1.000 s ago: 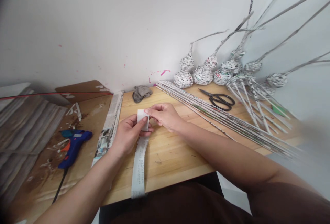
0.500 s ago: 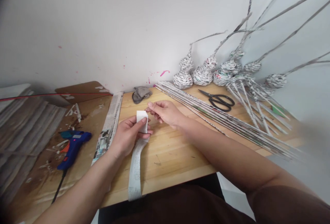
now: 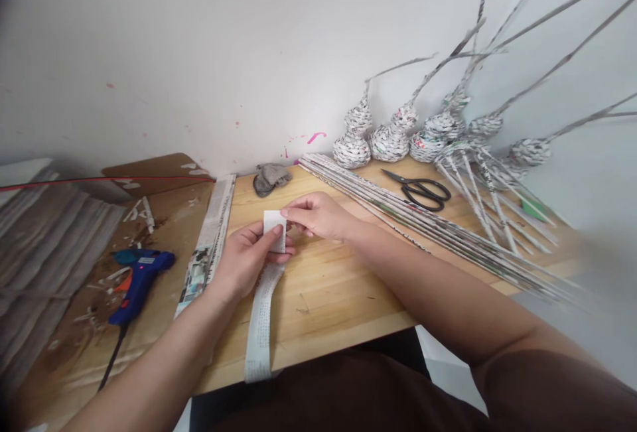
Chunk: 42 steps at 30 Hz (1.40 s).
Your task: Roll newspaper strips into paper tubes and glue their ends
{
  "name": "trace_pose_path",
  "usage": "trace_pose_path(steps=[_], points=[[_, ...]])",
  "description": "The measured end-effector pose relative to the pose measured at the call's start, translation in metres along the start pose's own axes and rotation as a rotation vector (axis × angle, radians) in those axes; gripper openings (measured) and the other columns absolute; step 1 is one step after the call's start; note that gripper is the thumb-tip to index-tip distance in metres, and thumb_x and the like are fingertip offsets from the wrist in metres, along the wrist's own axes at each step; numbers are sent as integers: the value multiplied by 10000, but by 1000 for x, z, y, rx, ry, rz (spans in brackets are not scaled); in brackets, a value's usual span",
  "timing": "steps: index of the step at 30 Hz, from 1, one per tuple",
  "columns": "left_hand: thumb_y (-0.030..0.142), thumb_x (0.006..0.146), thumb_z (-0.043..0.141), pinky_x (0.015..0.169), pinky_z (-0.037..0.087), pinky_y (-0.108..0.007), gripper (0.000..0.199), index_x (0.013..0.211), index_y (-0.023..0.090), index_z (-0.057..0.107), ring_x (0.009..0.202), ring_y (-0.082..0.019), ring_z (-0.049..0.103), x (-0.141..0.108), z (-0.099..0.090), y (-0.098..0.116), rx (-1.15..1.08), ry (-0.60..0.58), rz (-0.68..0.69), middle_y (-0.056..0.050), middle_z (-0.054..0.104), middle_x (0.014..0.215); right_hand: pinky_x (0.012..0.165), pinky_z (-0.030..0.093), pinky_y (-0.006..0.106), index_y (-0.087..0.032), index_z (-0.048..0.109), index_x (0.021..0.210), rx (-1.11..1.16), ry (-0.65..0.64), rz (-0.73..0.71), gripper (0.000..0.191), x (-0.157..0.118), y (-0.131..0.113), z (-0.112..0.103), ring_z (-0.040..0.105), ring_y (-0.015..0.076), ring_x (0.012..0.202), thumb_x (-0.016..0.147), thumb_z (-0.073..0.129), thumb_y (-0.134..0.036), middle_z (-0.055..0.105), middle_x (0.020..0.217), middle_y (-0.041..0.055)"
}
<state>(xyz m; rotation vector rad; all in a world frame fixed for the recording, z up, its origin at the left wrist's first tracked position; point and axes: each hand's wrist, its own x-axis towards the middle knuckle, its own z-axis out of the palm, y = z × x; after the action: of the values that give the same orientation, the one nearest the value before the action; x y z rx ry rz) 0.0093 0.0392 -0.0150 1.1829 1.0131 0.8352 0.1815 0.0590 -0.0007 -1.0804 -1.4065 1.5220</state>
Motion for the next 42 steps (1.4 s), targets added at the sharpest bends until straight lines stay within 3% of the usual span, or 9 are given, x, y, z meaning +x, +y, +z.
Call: trace_pose_path(steps=[10, 17, 25, 30, 34, 42], points=[[451, 772, 659, 661, 569, -293, 398, 991, 119, 670, 707, -187, 695, -3, 3, 2, -1, 14, 11, -98, 729, 814, 325, 211, 169, -121, 651, 705, 215, 235, 88, 222, 0, 7, 16, 347, 38, 390, 684, 723, -331, 473, 481, -50], [423, 806, 627, 676, 573, -300, 356, 978, 113, 660, 729, -185, 690, -5, 5, 3, 57, -14, 40, -104, 720, 841, 319, 218, 166, -137, 569, 615, 310, 293, 79, 307, -2, 7, 26, 359, 30, 371, 621, 781, -359, 495, 484, -53], [430, 770, 668, 609, 566, -273, 326, 870, 120, 659, 681, -172, 673, -5, 5, 2, 144, 18, 90, -85, 705, 776, 333, 236, 173, -165, 488, 591, 335, 258, 97, 365, -5, 4, 30, 364, 41, 353, 642, 769, -393, 490, 438, -57], [442, 747, 689, 575, 558, -259, 359, 914, 124, 667, 663, -163, 666, -3, 0, 3, 54, 18, 28, -73, 701, 752, 372, 281, 178, -143, 588, 655, 163, 97, 54, 356, -5, 1, 13, 418, 57, 438, 738, 677, -478, 503, 513, -38], [438, 731, 704, 557, 545, -250, 356, 878, 116, 671, 627, -158, 659, -2, -1, 5, 45, 4, -11, -75, 699, 713, 394, 270, 189, -131, 681, 773, 16, -30, 37, 291, -3, -2, 0, 406, 43, 437, 728, 706, -417, 590, 600, -18], [432, 756, 680, 577, 555, -266, 352, 907, 114, 669, 634, -161, 665, -2, 0, 5, 90, -22, -28, -78, 705, 730, 388, 243, 190, -126, 727, 842, -11, -1, 74, 262, -2, 0, -1, 382, 35, 419, 729, 706, -361, 607, 585, -16]])
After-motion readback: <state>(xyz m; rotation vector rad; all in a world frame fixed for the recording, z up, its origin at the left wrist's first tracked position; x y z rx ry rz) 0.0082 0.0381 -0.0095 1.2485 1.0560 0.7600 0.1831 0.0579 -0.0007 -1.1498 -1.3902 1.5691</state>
